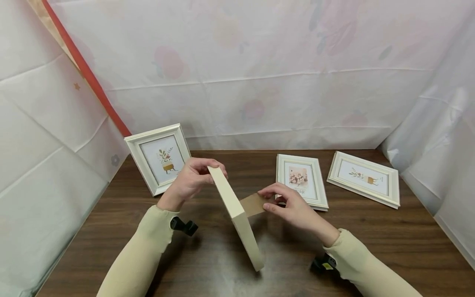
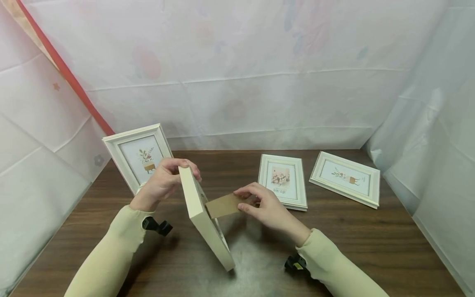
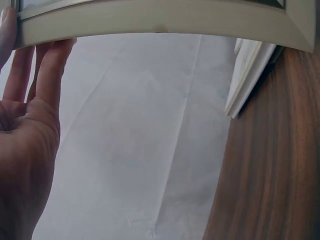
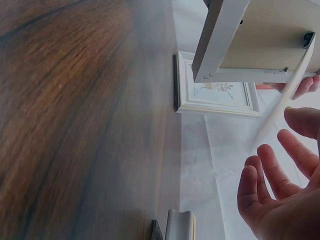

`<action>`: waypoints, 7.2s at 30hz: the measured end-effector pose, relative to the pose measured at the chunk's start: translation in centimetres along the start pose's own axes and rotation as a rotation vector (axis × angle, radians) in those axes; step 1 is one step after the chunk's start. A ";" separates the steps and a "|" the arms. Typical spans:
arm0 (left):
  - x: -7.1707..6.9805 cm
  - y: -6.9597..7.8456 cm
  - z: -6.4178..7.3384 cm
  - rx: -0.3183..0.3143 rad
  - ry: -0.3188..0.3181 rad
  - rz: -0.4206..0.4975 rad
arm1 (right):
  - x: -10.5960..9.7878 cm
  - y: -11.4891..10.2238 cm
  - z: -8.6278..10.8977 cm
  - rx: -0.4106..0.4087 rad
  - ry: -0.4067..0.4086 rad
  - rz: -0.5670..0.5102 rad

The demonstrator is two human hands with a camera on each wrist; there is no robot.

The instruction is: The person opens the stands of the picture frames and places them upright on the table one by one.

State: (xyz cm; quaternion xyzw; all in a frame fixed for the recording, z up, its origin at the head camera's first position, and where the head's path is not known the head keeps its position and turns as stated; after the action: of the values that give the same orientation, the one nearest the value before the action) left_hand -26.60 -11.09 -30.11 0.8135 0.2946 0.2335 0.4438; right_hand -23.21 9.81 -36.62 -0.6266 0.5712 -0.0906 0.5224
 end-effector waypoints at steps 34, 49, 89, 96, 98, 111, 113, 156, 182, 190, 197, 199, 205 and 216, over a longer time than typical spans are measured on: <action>-6.0 0.9 1.6 -0.154 0.593 -0.300 | -3.9 3.1 5.8 0.186 -0.016 0.112; -7.9 0.9 -1.4 -0.222 0.666 -0.505 | -4.3 2.8 6.2 0.149 -0.026 0.116; -11.9 -3.2 -2.3 -0.385 0.630 -0.623 | -4.3 3.3 6.6 0.182 -0.038 0.138; -11.1 -2.8 -1.8 -0.332 0.590 -0.678 | -4.8 3.3 6.6 0.194 -0.036 0.143; -10.9 -2.6 -1.5 -0.322 0.580 -0.707 | -4.9 3.4 6.6 0.198 -0.034 0.140; -8.9 0.0 1.2 -0.238 0.644 -0.755 | -7.4 4.4 6.9 0.231 0.011 0.177; -7.7 0.5 1.4 -0.262 0.623 -0.777 | -7.9 4.7 7.0 0.246 0.019 0.193; 3.6 -7.2 4.9 -0.542 -0.011 -0.484 | -17.0 11.2 3.7 0.443 0.162 0.323; 4.0 -7.7 5.9 -0.571 -0.181 -0.521 | -18.5 16.2 1.6 0.608 0.118 0.413; 2.7 -7.2 5.7 -0.566 -0.130 -0.504 | -18.0 17.9 0.5 0.635 0.067 0.494; 1.7 -7.7 5.8 -0.574 -0.102 -0.473 | -17.3 18.9 -0.4 0.668 -0.005 0.518; 1.4 -7.7 5.9 -0.580 -0.089 -0.449 | -17.2 19.2 -0.6 0.681 -0.016 0.517; 0.4 -7.7 5.9 -0.584 -0.057 -0.463 | -16.7 19.5 -0.9 0.692 -0.054 0.568; -0.9 -7.9 6.3 -0.590 -0.031 -0.481 | -16.0 19.1 -1.4 0.698 -0.103 0.676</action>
State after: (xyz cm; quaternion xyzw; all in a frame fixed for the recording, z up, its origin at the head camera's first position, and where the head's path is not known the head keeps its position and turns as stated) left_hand -25.37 -11.98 -40.19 0.5616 0.3905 0.1850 0.7056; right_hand -41.32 25.82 -42.73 -0.1972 0.6517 -0.0710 0.7289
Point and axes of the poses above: each hand's wrist, its own z-axis away from the middle knuckle, its own x-axis out of the palm, y = z × x, the point moved 9 cm from there along -z, towards the middle knuckle, and after that the axes turned 5 degrees about -x, right-handed, at the moved point
